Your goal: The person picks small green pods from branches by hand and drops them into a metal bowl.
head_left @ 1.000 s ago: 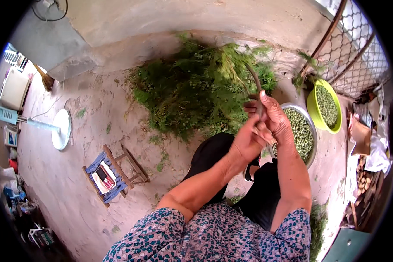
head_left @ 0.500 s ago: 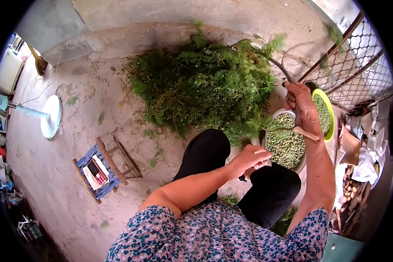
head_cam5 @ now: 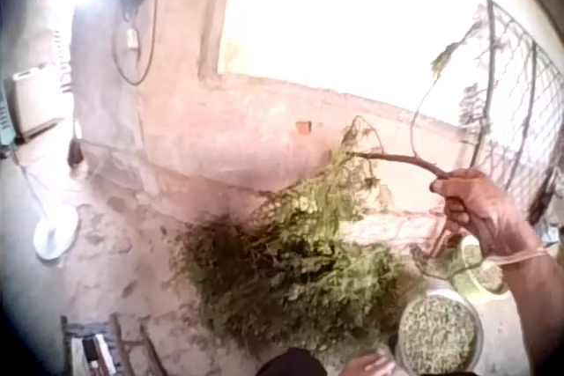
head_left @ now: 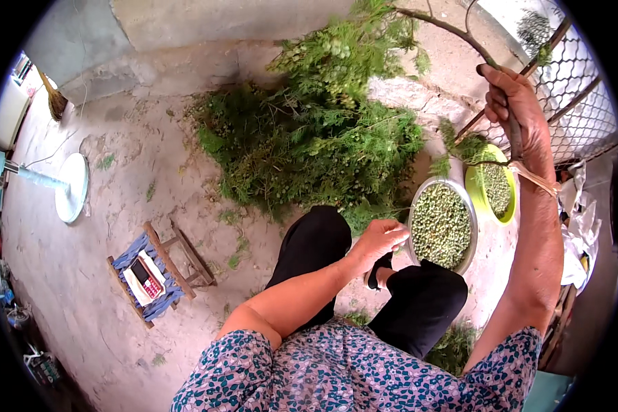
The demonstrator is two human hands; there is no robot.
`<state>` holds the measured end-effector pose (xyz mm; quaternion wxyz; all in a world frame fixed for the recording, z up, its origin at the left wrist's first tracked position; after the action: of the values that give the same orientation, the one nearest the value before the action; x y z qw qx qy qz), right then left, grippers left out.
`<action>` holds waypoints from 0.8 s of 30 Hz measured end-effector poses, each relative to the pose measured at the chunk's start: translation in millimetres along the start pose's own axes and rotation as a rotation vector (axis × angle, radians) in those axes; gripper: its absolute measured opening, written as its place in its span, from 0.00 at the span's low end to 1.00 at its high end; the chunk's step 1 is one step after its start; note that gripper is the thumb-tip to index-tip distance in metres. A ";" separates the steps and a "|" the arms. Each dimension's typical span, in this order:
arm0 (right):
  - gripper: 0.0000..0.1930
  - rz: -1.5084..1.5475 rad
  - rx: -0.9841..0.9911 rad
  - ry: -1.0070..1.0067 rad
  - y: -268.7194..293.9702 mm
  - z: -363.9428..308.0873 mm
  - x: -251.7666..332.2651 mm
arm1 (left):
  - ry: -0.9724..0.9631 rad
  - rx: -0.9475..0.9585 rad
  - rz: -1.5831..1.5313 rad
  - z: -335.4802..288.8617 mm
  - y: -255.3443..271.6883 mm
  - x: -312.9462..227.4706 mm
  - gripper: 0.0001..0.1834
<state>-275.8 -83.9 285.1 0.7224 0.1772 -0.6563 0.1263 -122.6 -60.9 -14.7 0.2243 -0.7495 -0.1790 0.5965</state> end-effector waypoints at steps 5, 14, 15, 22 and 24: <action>0.10 -0.330 -0.027 -0.095 0.6 -3.4 -19.3 | 0.014 -0.020 0.008 0.0 3.5 -3.0 0.10; 0.09 -0.449 -0.119 0.086 26.4 -7.7 -2.1 | 0.031 -0.099 0.058 -3.2 2.4 -8.1 0.11; 0.10 -0.478 -0.114 0.121 24.9 -9.0 6.8 | 0.031 -0.112 0.077 -4.1 6.0 -11.5 0.11; 0.10 -0.355 -0.185 0.194 37.0 -39.3 3.8 | 0.027 -0.079 0.059 -2.4 10.2 -11.9 0.09; 0.08 -0.295 -0.226 0.164 38.8 -44.2 -25.8 | 0.043 -0.104 0.133 -0.9 10.0 -11.9 0.10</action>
<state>-254.7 -28.9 259.6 0.7996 0.1783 -0.5720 -0.0414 -124.4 -75.7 -10.4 0.1489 -0.7829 -0.1547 0.5840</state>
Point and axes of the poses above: each hand's wrist, its own z-axis towards the middle knuckle, its own y-axis out of the back of the hand, x = y × z, the point moved 7 cm from there along z, towards the middle knuckle, and after that the axes turned 13 degrees about z, right-handed, at the moved point
